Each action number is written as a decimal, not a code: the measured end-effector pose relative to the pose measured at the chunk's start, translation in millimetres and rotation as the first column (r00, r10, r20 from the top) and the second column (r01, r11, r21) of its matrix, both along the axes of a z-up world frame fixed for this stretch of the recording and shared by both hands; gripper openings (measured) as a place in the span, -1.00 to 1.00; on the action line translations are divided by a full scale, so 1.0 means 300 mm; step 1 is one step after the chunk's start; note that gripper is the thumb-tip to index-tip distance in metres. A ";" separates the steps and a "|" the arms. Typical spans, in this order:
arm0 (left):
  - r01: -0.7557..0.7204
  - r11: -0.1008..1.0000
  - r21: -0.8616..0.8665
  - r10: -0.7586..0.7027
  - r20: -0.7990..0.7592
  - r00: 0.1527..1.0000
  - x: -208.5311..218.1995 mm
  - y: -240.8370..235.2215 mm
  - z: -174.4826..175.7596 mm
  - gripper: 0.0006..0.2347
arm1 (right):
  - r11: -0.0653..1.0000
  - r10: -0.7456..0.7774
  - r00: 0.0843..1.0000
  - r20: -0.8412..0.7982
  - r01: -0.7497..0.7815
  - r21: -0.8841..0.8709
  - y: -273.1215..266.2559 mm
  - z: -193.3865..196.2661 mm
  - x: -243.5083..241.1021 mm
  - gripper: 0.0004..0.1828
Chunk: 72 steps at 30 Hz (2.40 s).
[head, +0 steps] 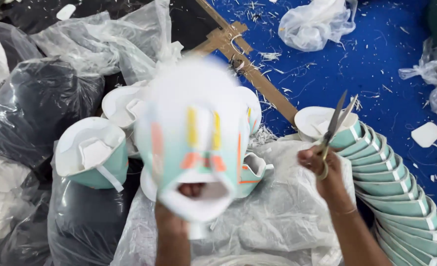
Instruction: Trimming excess material from shoe upper components using scissors in a manufacturing environment.
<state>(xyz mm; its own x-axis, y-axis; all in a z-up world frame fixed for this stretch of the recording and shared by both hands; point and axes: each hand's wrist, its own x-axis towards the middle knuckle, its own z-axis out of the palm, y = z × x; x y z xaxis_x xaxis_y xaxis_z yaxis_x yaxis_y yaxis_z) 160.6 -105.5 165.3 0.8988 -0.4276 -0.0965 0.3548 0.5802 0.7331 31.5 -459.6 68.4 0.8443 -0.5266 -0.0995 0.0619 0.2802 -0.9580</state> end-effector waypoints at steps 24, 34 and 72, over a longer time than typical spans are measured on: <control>-0.642 0.269 0.718 -0.228 0.695 0.682 -0.173 0.407 -0.027 -0.74 | 0.799 0.591 0.731 -0.341 -0.473 0.371 0.711 -0.121 0.233 -0.69; -0.498 -0.066 0.864 -0.886 0.179 0.428 0.062 0.177 -0.453 -0.78 | 0.756 0.651 0.641 -0.407 -0.594 0.276 0.501 -0.068 0.072 -0.66; -0.542 0.290 0.789 -0.478 0.610 0.632 0.161 0.386 -0.127 -0.75 | 0.044 0.357 0.617 -0.701 -0.761 -0.647 0.529 0.041 0.073 -0.45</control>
<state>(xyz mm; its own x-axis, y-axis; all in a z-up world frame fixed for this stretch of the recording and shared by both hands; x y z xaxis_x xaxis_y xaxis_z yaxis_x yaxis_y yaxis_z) 209.0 10.2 127.2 0.8533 -0.4735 0.2185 -0.4963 -0.6089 0.6188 53.2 -301.0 80.7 0.9417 0.1851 -0.2810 0.0166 -0.8597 -0.5106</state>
